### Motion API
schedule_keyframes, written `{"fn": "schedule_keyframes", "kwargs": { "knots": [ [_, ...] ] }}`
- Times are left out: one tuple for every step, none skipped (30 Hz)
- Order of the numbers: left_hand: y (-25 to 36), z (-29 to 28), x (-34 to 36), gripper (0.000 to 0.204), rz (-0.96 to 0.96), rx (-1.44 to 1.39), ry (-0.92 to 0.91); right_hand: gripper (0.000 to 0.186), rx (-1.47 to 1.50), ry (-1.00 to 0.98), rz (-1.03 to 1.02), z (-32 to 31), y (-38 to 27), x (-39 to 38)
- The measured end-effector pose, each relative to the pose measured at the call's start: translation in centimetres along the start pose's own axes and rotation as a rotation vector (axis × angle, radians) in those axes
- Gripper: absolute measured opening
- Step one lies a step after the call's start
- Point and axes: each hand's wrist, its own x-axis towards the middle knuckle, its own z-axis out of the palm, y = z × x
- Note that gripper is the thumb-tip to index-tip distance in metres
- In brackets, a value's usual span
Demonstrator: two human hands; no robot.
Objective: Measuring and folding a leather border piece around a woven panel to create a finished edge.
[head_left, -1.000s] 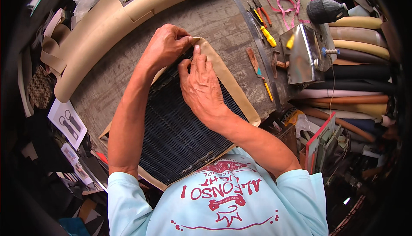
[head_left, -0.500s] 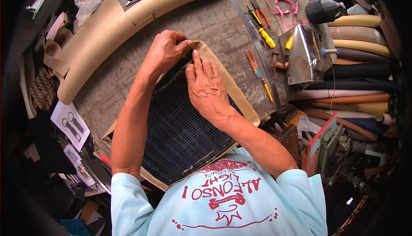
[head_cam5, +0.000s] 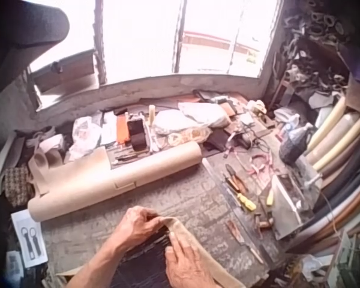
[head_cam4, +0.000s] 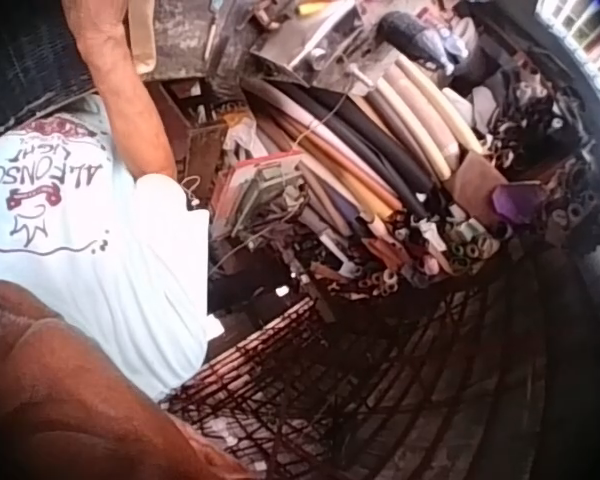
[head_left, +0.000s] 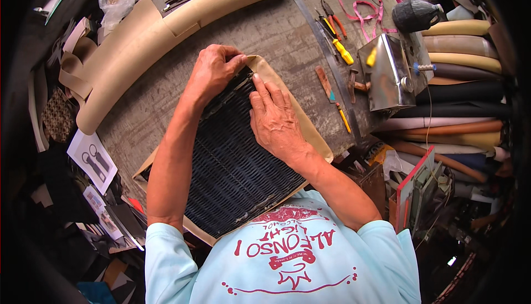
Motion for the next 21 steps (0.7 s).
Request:
{"fn": "schedule_keyframes", "kwargs": {
  "knots": [
    [-0.1, 0.0, 0.0, 0.028, -0.001, -0.001, 0.002, 0.030, -0.001, 0.002, -0.002, 0.1, 0.2, -0.2],
    [0.0, 0.0, 0.0, 0.028, 0.000, 0.000, 0.005, 0.030, 0.002, 0.017, -0.025, 0.2, 0.3, -0.3],
    [0.0, 0.0, -0.1, 0.028, -0.005, -0.003, 0.006, 0.030, 0.006, 0.030, -0.048, 0.2, 0.4, -0.4],
    [0.1, 0.0, -0.1, 0.028, -0.011, -0.005, 0.007, 0.030, 0.005, 0.031, -0.049, 0.1, 0.3, -0.2],
    [0.1, -0.1, -0.1, 0.028, -0.010, -0.004, 0.008, 0.029, 0.005, 0.030, -0.036, 0.0, 0.1, 0.1],
    [0.1, -0.1, -0.2, 0.028, 0.009, 0.014, 0.016, 0.029, 0.003, 0.028, -0.021, -0.1, 0.0, 0.4],
    [0.2, -0.1, -0.3, 0.028, 0.029, 0.033, 0.023, 0.029, 0.002, 0.029, -0.021, 0.0, -0.1, 0.7],
    [0.3, -0.1, -0.4, 0.028, 0.030, 0.033, 0.023, 0.030, -0.027, 0.010, -0.017, 0.0, -0.3, 1.0],
    [0.4, -0.2, -0.5, 0.028, 0.031, 0.035, 0.023, 0.030, -0.055, -0.009, -0.014, 0.1, -0.4, 1.2],
    [0.4, -0.3, -0.7, 0.028, 0.032, 0.037, 0.022, 0.030, -0.053, -0.007, -0.015, 0.1, -0.5, 0.9],
    [0.4, -0.4, -0.9, 0.028, 0.032, 0.040, 0.023, 0.030, -0.049, 0.004, -0.021, 0.1, -0.7, 0.5],
    [0.2, -0.4, -1.0, 0.029, 0.028, 0.006, 0.001, 0.031, -0.049, 0.016, -0.025, -0.1, -0.7, 0.1],
    [0.2, -0.4, -1.0, 0.029, 0.025, -0.028, -0.022, 0.031, -0.053, 0.019, -0.023, -0.5, -0.5, -0.3],
    [0.2, -0.2, -1.1, 0.029, 0.031, -0.028, -0.025, 0.032, 0.179, 0.015, 0.016, -1.2, -0.1, -0.9],
    [0.3, -0.1, -1.2, 0.029, 0.035, -0.048, -0.036, 0.034, 0.408, 0.015, 0.056, -2.2, 0.4, -1.6],
    [0.2, -0.1, -1.4, 0.029, 0.032, -0.068, -0.043, 0.037, 0.565, 0.075, 0.097, -4.3, 0.8, -2.5],
    [0.3, -0.1, -1.6, 0.029, 0.041, -0.072, -0.053, 0.036, 0.518, 0.154, 0.108, -5.9, 2.1, -4.0],
    [0.4, -0.2, -1.8, 0.029, 0.030, -0.066, -0.026, 0.034, 0.468, 0.232, 0.123, -7.4, 3.7, -5.8],
    [0.5, 0.1, -1.6, 0.029, 0.030, -0.068, -0.012, 0.031, 0.442, 0.275, 0.259, -8.6, 5.6, -8.0],
    [0.2, 0.3, -1.4, 0.029, 0.038, -0.070, 0.004, 0.029, 0.400, 0.305, 0.444, -9.4, 7.7, -10.6],
    [-0.3, 0.3, -1.6, 0.029, 0.043, -0.072, 0.022, 0.026, 0.406, 0.329, 0.654, -9.6, 10.0, -13.0]
  ]
}}
